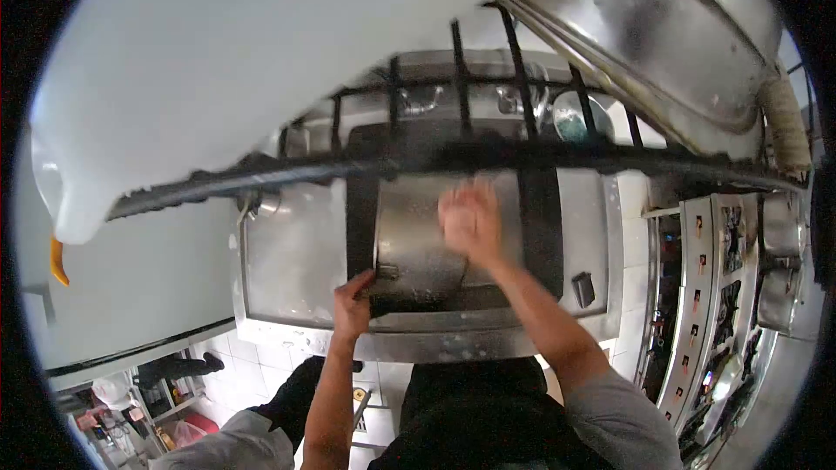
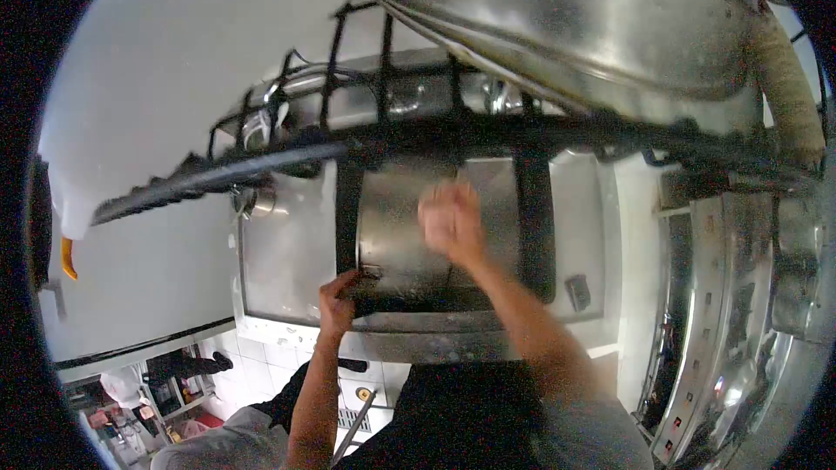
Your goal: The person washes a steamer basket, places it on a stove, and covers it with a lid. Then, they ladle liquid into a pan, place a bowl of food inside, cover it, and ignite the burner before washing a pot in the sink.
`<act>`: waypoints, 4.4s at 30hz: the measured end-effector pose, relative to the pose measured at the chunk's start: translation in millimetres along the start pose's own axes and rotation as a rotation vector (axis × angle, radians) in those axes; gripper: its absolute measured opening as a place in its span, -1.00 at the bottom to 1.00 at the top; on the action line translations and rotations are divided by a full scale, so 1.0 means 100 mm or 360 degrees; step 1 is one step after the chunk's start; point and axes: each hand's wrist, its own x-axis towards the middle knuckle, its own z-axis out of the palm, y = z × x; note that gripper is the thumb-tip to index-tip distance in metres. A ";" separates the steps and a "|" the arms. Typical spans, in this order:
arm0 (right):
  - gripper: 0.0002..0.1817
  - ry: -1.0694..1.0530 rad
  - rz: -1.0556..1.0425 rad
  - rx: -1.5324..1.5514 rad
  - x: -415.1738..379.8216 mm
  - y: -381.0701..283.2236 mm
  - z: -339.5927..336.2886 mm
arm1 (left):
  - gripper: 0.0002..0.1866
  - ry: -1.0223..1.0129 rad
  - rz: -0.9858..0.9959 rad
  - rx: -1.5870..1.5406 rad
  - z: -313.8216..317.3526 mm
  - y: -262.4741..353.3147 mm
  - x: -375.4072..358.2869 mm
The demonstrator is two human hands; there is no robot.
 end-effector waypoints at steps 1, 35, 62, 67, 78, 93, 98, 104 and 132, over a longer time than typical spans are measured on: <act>-0.83 0.0138 0.0019 -0.0239 0.32 -0.09 -0.09 | -0.51 -0.0038 -0.0131 -0.0111 -0.01 0.08 -0.02; -0.82 -0.0831 -0.0854 -0.0849 0.37 -0.63 0.76 | -0.46 -0.0045 -0.0178 -0.0470 0.03 0.11 0.01; -0.93 -0.0662 -0.0239 -0.1034 0.64 -0.19 0.15 | -0.52 -0.0046 -0.0248 -0.0318 0.08 0.18 -0.01; -0.82 -0.0501 -0.0055 -0.1378 1.35 0.62 0.02 | -0.55 0.0061 -0.0077 -0.0148 0.12 0.11 -0.04; -0.72 -0.0683 -0.0160 -0.1352 1.10 0.75 -0.23 | -0.56 -0.0151 -0.0157 -0.0119 -0.02 0.09 0.03; -0.65 0.1090 0.1514 0.1419 -0.76 0.81 -0.11 | -0.64 -0.0109 -0.0132 0.0560 0.93 0.75 2.27; -0.71 0.1068 0.1752 0.1566 -0.93 0.17 -0.49 | -0.58 -0.0295 -0.0126 0.0316 1.08 0.93 2.62; -0.77 0.0462 0.1374 0.1873 -1.06 -0.09 -1.00 | -0.53 -0.0715 -0.0102 0.0141 1.02 1.41 2.67; -0.75 0.0193 0.0214 -0.0989 0.60 0.87 -1.32 | -0.50 0.0324 0.0520 0.0514 1.12 0.86 1.13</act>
